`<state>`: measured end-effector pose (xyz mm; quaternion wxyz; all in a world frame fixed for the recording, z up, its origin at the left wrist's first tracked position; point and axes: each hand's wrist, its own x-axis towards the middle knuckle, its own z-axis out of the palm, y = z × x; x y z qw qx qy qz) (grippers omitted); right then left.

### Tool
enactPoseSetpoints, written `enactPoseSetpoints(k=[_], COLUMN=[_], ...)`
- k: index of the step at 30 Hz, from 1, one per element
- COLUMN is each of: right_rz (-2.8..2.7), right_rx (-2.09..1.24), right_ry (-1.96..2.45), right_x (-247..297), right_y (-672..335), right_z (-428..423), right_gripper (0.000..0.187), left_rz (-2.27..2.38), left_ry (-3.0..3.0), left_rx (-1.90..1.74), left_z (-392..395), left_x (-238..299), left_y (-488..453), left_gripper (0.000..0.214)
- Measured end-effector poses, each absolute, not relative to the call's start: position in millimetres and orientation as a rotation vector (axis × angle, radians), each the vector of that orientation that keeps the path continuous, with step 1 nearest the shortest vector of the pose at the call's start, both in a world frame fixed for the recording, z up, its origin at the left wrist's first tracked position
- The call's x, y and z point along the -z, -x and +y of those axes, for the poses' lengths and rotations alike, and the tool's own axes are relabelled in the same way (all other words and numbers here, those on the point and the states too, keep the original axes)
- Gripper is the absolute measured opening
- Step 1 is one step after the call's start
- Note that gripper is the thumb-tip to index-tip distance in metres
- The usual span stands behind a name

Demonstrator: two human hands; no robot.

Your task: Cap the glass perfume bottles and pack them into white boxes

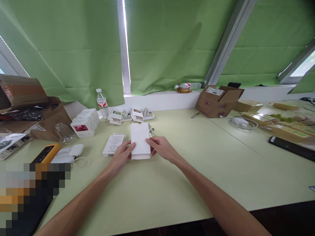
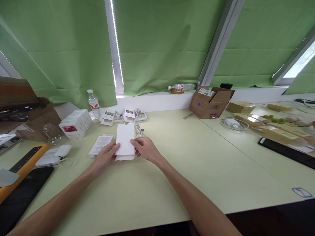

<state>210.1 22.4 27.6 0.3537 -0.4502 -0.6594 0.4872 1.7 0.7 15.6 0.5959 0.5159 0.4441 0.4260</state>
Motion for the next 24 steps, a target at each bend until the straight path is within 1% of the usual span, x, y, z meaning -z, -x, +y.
enactPoseSetpoints(k=[8, 18, 24], right_rz=[-1.687, -1.75, -1.735], right_rx=[-1.282, -1.274, -1.225], right_ry=[1.138, 1.12, 1.185], right_x=[-27.8, -30.0, -25.7], right_y=[-209.5, -210.2, -212.2], right_z=[21.9, 20.8, 24.8], right_gripper=[0.044, 0.044, 0.046], left_rz=[1.025, 1.078, 1.097], left_ry=[-1.218, -1.261, -1.242], left_rx=[-0.986, -0.971, -0.976], left_z=[-0.2, 1.1, 1.1], left_x=[-17.4, -15.1, -15.8], left_y=[-3.5, -0.4, -0.1], left_gripper=[0.054, 0.055, 0.058])
